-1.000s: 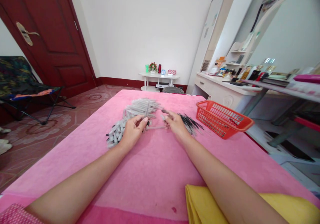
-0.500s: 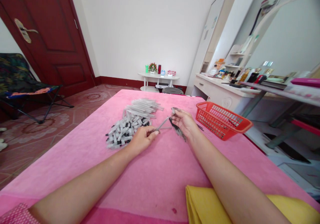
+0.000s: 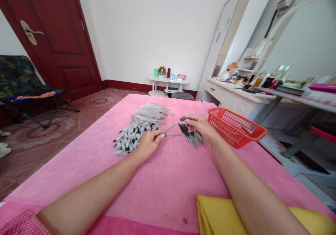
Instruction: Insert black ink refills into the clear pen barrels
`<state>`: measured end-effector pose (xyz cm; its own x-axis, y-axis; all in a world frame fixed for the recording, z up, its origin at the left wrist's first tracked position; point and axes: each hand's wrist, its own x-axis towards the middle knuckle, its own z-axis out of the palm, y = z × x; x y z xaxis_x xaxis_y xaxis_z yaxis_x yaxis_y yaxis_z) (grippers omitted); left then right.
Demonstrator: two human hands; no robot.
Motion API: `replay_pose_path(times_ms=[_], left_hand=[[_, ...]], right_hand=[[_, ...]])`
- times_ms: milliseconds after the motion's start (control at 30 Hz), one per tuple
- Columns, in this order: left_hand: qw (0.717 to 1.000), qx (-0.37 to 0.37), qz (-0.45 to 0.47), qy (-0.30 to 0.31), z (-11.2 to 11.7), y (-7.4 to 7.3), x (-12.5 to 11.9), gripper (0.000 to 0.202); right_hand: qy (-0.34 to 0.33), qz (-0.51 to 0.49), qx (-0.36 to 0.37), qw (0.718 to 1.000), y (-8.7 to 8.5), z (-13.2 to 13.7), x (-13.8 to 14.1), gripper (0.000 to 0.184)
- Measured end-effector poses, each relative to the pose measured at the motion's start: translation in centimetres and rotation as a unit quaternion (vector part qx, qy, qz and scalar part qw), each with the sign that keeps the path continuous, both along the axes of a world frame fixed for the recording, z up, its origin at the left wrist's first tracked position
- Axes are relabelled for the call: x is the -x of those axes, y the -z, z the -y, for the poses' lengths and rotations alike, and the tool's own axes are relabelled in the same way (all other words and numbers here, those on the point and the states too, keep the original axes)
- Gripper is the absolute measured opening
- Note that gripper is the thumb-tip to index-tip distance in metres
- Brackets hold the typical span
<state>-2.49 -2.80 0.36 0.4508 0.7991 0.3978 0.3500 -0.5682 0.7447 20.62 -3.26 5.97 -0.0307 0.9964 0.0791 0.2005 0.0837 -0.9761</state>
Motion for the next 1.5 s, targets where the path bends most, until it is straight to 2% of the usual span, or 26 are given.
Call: replay_pose_path(times_ms=[167,433,567,667,767,833,900,967,1067,1233,1367,1500], left_hand=[[1.000,0.009,-0.009,-0.001,0.0,0.0,-0.1,0.028],[0.999,0.024,0.001,0.022,0.1,-0.1,-0.1,0.028],[0.995,0.082,0.050,0.029,0.1,-0.2,-0.2,0.033],[0.974,0.190,0.118,0.044,0.2,-0.2,-0.1,0.038],[0.930,0.294,0.200,0.093,0.1,-0.4,0.2,0.039],[0.904,0.336,0.230,0.133,0.1,-0.6,0.3,0.039],[0.895,0.349,0.229,0.160,0.2,-0.8,0.4,0.038],[0.904,0.331,0.213,0.164,0.3,-0.9,0.4,0.038],[0.936,0.273,0.177,0.133,0.5,-1.1,0.2,0.042],[0.993,0.088,0.070,0.037,0.6,-2.0,0.2,0.040],[0.998,-0.044,-0.039,-0.022,0.9,-2.7,0.6,0.032],[0.979,-0.135,-0.143,-0.057,0.9,-2.9,1.1,0.029]], right_hand=[[-0.031,0.033,-0.028,0.999,-0.6,0.5,-0.3,0.023],[-0.070,0.094,-0.068,0.991,-0.1,0.3,-0.2,0.026],[-0.091,0.117,-0.088,0.985,-0.1,0.2,0.3,0.026],[-0.110,0.140,-0.129,0.975,-0.4,0.3,0.9,0.024],[-0.108,0.188,-0.172,0.961,-0.9,0.8,1.7,0.020],[-0.079,0.232,-0.207,0.947,-1.2,1.2,2.2,0.020],[-0.049,0.274,-0.239,0.930,-1.5,1.6,2.6,0.023],[-0.029,0.303,-0.261,0.916,-1.5,1.8,2.8,0.025],[-0.016,0.317,-0.273,0.908,-1.5,1.8,3.0,0.025],[-0.002,0.308,-0.266,0.913,-1.5,1.9,3.4,0.023],[0.001,0.305,-0.237,0.922,-1.3,1.9,3.7,0.025],[-0.008,0.346,-0.200,0.916,-1.2,1.7,3.5,0.029]])
